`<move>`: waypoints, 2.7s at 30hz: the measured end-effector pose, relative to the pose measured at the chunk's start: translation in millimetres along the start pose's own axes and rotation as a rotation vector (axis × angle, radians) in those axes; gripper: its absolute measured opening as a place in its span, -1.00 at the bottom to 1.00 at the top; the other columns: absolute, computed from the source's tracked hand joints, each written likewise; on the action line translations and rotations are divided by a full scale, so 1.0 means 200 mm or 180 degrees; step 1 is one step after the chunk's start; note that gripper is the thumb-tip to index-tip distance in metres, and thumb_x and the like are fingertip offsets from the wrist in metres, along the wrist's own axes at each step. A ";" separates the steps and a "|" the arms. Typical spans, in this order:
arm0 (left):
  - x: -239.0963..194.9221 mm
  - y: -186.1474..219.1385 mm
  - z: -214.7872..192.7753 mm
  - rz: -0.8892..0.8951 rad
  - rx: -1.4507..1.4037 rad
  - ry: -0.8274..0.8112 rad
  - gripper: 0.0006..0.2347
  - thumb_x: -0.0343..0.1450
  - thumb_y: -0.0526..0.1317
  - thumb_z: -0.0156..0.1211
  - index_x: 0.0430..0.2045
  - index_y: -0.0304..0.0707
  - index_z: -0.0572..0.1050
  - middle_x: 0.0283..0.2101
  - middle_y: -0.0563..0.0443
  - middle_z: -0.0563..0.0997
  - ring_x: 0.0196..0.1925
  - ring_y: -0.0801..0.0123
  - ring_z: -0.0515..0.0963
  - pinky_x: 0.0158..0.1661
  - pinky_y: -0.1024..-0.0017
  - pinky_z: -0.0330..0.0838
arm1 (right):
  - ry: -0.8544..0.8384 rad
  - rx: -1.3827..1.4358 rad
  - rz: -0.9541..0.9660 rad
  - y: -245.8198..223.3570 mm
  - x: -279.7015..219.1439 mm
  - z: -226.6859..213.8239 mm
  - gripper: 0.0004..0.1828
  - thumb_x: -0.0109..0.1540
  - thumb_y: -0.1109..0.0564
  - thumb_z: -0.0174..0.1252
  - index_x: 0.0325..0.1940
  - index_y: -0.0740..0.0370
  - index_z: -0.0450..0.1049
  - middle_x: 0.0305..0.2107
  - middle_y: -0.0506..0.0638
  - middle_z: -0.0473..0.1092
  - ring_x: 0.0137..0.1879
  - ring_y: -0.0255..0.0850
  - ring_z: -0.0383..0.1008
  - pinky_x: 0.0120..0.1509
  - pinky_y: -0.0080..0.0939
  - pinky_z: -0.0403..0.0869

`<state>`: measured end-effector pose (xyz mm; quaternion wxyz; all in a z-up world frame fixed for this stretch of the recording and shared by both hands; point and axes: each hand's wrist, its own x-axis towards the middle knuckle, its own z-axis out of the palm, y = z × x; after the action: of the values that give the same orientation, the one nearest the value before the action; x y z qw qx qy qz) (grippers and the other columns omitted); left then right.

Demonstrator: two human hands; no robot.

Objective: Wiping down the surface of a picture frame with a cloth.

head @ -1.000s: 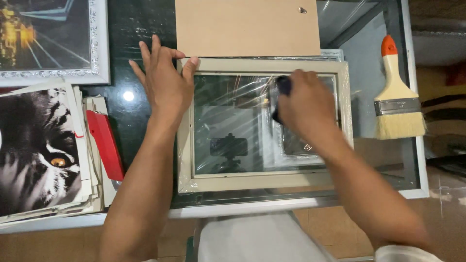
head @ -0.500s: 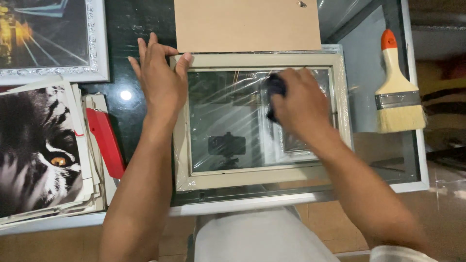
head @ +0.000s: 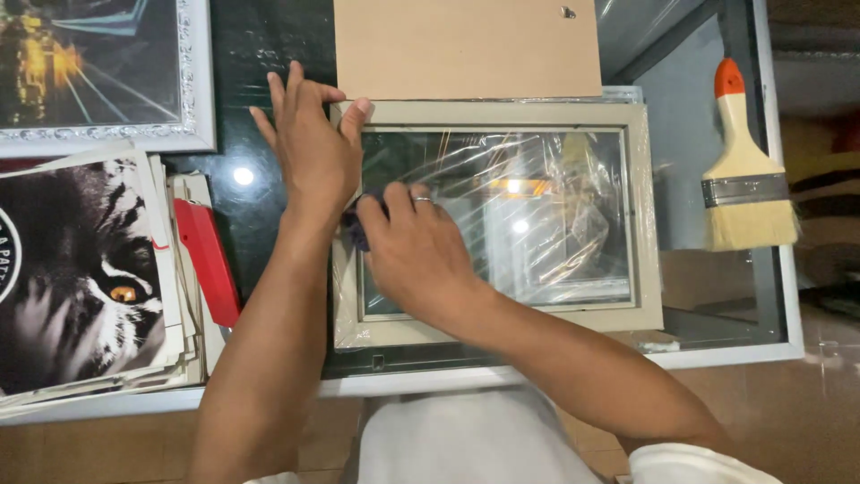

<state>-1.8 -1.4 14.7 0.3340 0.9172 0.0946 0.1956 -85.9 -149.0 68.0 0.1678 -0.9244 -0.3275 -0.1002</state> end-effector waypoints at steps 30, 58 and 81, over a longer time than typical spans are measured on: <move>-0.10 0.30 -0.17 0.1118 -0.1067 0.0283 -0.70 0.46 -0.16 0.37 -0.06 -0.32 0.43 0.17 -0.48 0.47 0.27 -0.37 0.42 0.23 -0.11 0.24 | -0.0212 0.2506 0.0744 0.70 -0.23 -0.44 -0.52 0.13 0.33 0.24 0.16 0.31 0.48 -0.20 0.13 0.52 -0.05 -0.13 0.48 0.04 -0.05 0.47; -0.49 0.60 -0.10 0.0960 -0.2570 -0.0371 -0.59 0.59 0.05 -0.10 -0.27 -0.47 0.38 0.22 -0.30 0.25 0.24 -0.02 0.35 0.24 0.11 0.21 | 0.0192 0.4644 0.0911 0.65 -0.33 -0.28 -0.45 0.03 0.45 0.29 0.12 0.60 0.45 -0.11 0.33 0.53 0.01 -0.04 0.51 0.08 -0.01 0.52; -0.24 0.49 -0.42 0.0333 0.0855 -0.0784 -0.60 0.50 -0.21 0.01 0.26 -0.25 0.24 -0.12 -0.39 0.42 -0.35 -0.24 0.57 -0.36 -0.08 0.48 | 0.0347 0.0102 0.1293 1.44 -0.20 -0.30 -0.64 0.40 0.06 0.15 0.18 0.34 0.53 -0.05 0.30 0.28 0.11 0.14 0.25 0.17 0.11 0.28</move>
<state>-77.0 -41.7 123.3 0.2070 0.9742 0.0304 0.0844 63.1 -405.6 41.2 0.2168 -0.9619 -0.1264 -0.1089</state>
